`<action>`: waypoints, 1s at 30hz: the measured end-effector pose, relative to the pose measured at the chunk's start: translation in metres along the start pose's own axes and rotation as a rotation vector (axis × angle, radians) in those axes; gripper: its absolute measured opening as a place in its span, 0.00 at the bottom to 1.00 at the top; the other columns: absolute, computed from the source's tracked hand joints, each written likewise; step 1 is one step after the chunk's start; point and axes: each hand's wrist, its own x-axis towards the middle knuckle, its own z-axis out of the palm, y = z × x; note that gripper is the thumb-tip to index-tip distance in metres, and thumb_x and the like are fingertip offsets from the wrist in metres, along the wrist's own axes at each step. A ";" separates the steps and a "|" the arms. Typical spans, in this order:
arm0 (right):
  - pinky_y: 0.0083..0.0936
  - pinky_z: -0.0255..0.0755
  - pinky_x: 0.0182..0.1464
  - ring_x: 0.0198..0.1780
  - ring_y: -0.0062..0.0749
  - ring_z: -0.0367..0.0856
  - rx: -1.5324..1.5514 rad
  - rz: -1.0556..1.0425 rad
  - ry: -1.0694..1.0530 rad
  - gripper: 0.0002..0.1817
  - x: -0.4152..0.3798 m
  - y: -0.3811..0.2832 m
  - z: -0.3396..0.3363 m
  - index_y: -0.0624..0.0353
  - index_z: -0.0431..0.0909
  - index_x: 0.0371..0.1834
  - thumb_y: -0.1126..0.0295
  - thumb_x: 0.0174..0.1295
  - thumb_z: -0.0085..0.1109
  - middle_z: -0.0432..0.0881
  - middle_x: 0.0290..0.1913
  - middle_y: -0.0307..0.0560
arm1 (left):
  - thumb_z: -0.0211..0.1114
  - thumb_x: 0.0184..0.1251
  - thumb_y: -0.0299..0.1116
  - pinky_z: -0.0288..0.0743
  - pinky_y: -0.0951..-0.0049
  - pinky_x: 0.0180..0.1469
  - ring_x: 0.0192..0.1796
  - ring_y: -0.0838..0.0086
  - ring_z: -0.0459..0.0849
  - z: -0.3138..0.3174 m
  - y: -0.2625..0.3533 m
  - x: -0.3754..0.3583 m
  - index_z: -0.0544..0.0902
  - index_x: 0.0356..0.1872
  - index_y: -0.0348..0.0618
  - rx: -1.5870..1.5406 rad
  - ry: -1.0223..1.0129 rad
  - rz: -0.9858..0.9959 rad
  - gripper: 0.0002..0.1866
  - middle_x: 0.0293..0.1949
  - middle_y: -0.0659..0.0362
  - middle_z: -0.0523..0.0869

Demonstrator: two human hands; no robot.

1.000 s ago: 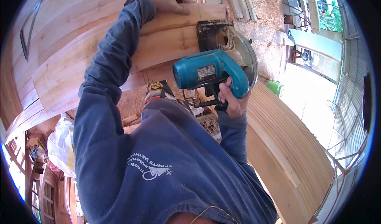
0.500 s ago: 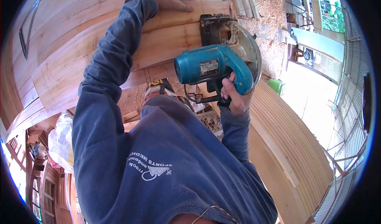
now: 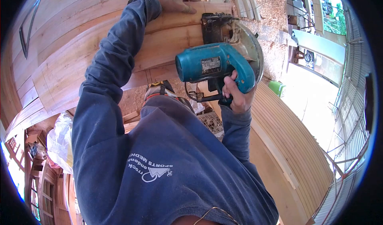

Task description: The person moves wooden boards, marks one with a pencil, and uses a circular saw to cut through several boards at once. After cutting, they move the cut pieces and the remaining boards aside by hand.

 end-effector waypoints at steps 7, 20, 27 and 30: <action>0.20 0.62 0.24 0.21 0.18 0.71 -0.008 -0.026 -0.029 0.08 0.002 0.002 -0.003 0.60 0.75 0.36 0.78 0.63 0.69 0.75 0.22 0.38 | 0.72 0.65 0.50 0.77 0.64 0.63 0.59 0.59 0.87 0.004 0.002 -0.001 0.82 0.67 0.36 -0.014 0.004 0.007 0.35 0.60 0.44 0.88; 0.20 0.62 0.24 0.21 0.19 0.70 -0.012 -0.047 -0.021 0.08 0.003 0.003 -0.003 0.60 0.76 0.36 0.77 0.62 0.69 0.75 0.22 0.38 | 0.73 0.64 0.46 0.80 0.64 0.57 0.52 0.61 0.90 0.010 0.006 -0.005 0.86 0.61 0.36 -0.028 0.024 0.025 0.29 0.53 0.44 0.92; 0.20 0.62 0.24 0.21 0.19 0.70 -0.019 -0.043 -0.019 0.08 0.003 0.004 -0.003 0.60 0.76 0.36 0.76 0.62 0.69 0.74 0.22 0.37 | 0.73 0.64 0.43 0.81 0.63 0.56 0.49 0.60 0.90 0.015 0.004 -0.004 0.88 0.58 0.35 -0.078 0.015 0.088 0.26 0.50 0.45 0.93; 0.20 0.62 0.24 0.21 0.19 0.70 -0.021 -0.042 -0.020 0.08 0.003 0.004 -0.004 0.60 0.76 0.36 0.76 0.62 0.69 0.75 0.22 0.37 | 0.74 0.64 0.45 0.81 0.62 0.56 0.50 0.59 0.90 0.018 0.003 -0.005 0.87 0.58 0.35 -0.041 0.043 0.082 0.27 0.51 0.44 0.92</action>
